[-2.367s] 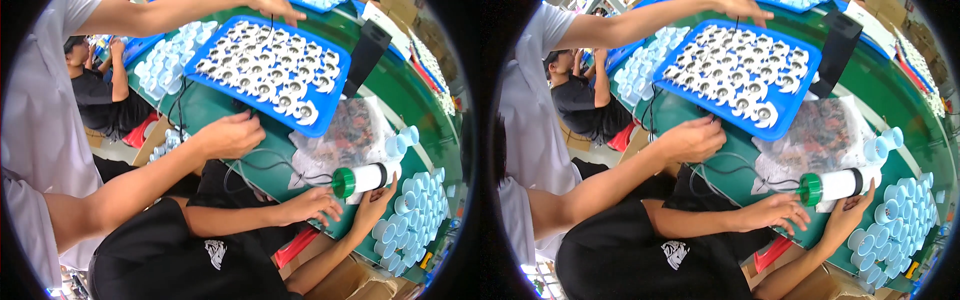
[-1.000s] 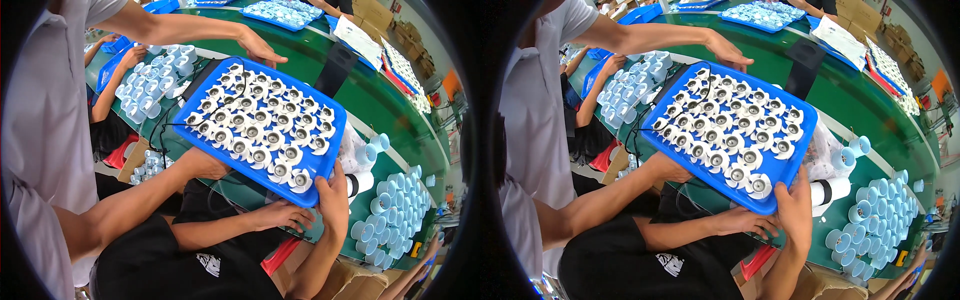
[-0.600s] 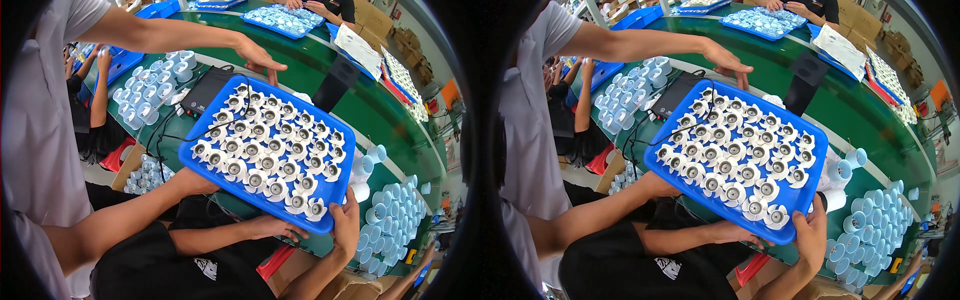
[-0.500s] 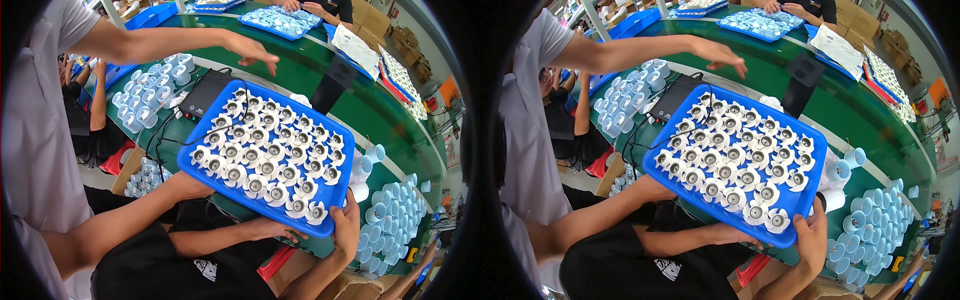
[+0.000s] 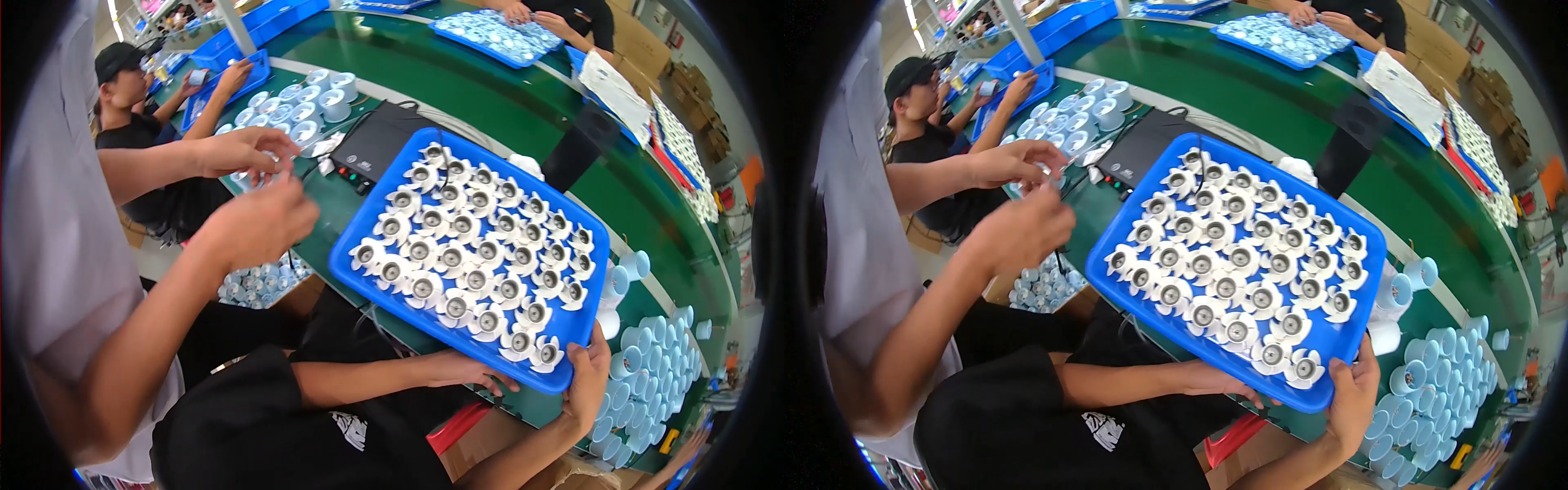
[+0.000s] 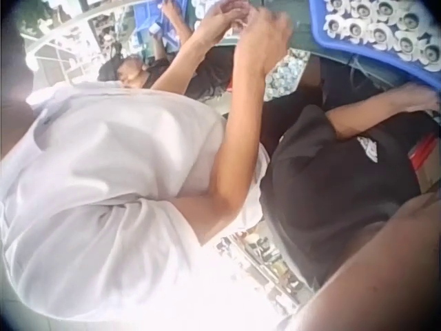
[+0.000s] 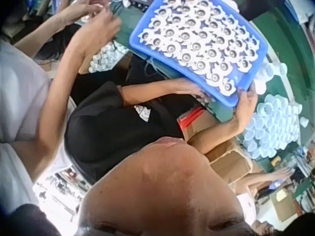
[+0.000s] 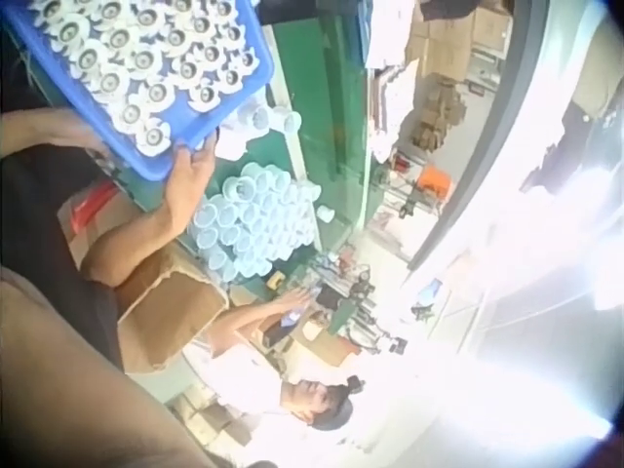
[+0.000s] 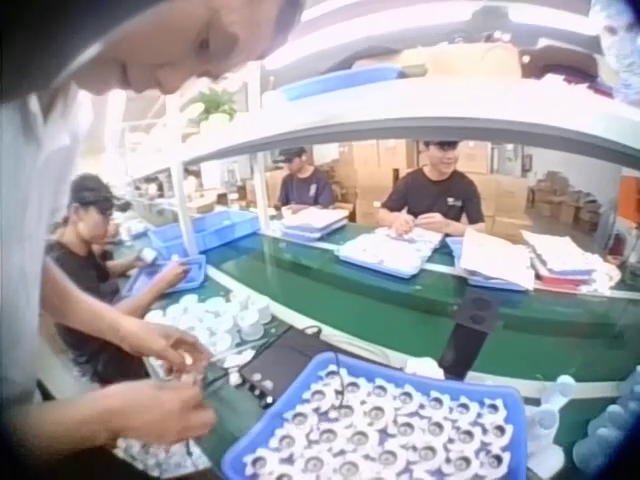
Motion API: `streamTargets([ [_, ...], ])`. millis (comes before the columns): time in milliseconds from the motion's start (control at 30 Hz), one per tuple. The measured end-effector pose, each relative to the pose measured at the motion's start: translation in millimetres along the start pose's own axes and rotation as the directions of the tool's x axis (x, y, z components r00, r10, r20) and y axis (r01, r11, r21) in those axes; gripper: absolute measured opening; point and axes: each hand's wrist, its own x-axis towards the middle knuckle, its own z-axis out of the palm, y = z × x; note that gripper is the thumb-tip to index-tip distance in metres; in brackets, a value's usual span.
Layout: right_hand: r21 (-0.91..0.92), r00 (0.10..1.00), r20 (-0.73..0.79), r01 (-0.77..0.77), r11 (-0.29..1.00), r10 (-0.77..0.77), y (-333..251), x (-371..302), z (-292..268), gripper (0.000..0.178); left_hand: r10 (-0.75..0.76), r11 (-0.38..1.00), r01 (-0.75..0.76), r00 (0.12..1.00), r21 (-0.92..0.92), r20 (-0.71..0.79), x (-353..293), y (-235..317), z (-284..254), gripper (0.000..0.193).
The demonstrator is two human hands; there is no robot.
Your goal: Assembling electronic components by inserting small parts into plastic housings on an assembly line.
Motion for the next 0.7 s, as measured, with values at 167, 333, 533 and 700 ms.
streamTargets([
  [167, -0.019, 0.997, 0.060, 0.046, 0.999, -0.044, 2.6, 4.6, -8.8, 0.067, 0.004, 1.000, -0.005, 0.998, -0.018, -0.061, 2.6, -7.9, -2.6, 0.037],
  [333, -0.041, 0.990, 0.133, 0.058, 0.998, -0.052, -4.1, 15.9, 4.6, 0.063, -0.023, 0.999, 0.020, 0.996, -0.034, -0.088, 12.2, -18.3, -3.1, 0.033],
  [533, -0.103, 0.976, 0.207, 0.089, 0.991, -0.066, -12.2, 41.9, 27.4, 0.057, -0.044, 0.996, 0.035, 0.992, -0.076, -0.114, 17.2, -24.0, 3.2, 0.024],
  [700, -0.146, 0.955, 0.293, 0.080, 0.986, -0.034, -19.4, 54.0, 47.1, 0.050, -0.028, 0.998, 0.022, 0.991, -0.051, -0.127, 21.3, -31.0, 4.8, 0.026],
])
